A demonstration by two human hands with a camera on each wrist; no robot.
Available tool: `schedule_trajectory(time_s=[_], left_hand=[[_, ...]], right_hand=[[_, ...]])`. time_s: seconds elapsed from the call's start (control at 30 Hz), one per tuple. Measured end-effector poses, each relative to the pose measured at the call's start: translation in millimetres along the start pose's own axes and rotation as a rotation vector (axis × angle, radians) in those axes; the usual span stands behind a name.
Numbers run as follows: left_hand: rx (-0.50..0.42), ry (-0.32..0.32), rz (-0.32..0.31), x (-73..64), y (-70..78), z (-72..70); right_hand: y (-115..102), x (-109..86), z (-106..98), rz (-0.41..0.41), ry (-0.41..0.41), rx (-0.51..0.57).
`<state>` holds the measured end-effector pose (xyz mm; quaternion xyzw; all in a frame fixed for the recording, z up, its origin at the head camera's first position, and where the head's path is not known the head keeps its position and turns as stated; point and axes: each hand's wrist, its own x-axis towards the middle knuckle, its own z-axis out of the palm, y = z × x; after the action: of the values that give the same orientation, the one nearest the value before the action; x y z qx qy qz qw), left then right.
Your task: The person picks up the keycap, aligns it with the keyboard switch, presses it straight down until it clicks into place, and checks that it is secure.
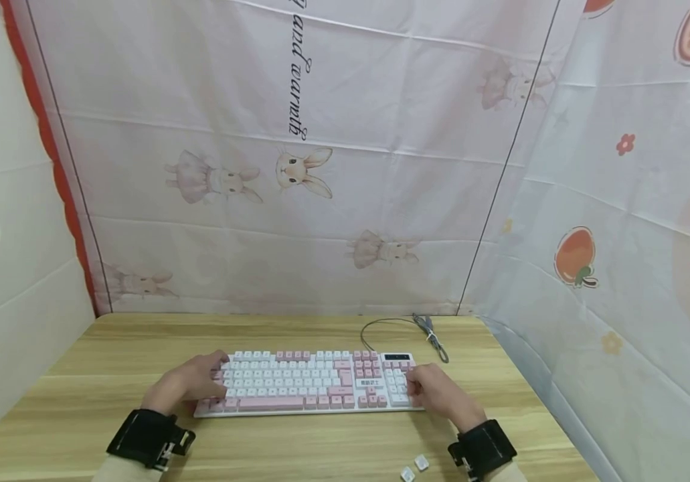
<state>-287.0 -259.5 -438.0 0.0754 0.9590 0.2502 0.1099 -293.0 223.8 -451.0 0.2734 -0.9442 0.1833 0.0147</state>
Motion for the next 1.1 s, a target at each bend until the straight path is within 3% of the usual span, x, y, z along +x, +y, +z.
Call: schedule_trajectory(time_s=[0.53, 0.83, 1.1], left_hand=[[-0.021, -0.02, -0.014, 2.7, -1.2, -1.5], [-0.035, -0.023, -0.034, 0.2, -0.3, -0.1], [-0.008, -0.01, -0.012, 2.4, 0.1, -1.6]], right_hand=[[15.0, -6.6, 5.4, -0.103, 0.008, 0.133], [16.1, -7.4, 7.0, -0.115, 0.007, 0.103], [2.5, -8.0, -6.0, -0.096, -0.004, -0.021]])
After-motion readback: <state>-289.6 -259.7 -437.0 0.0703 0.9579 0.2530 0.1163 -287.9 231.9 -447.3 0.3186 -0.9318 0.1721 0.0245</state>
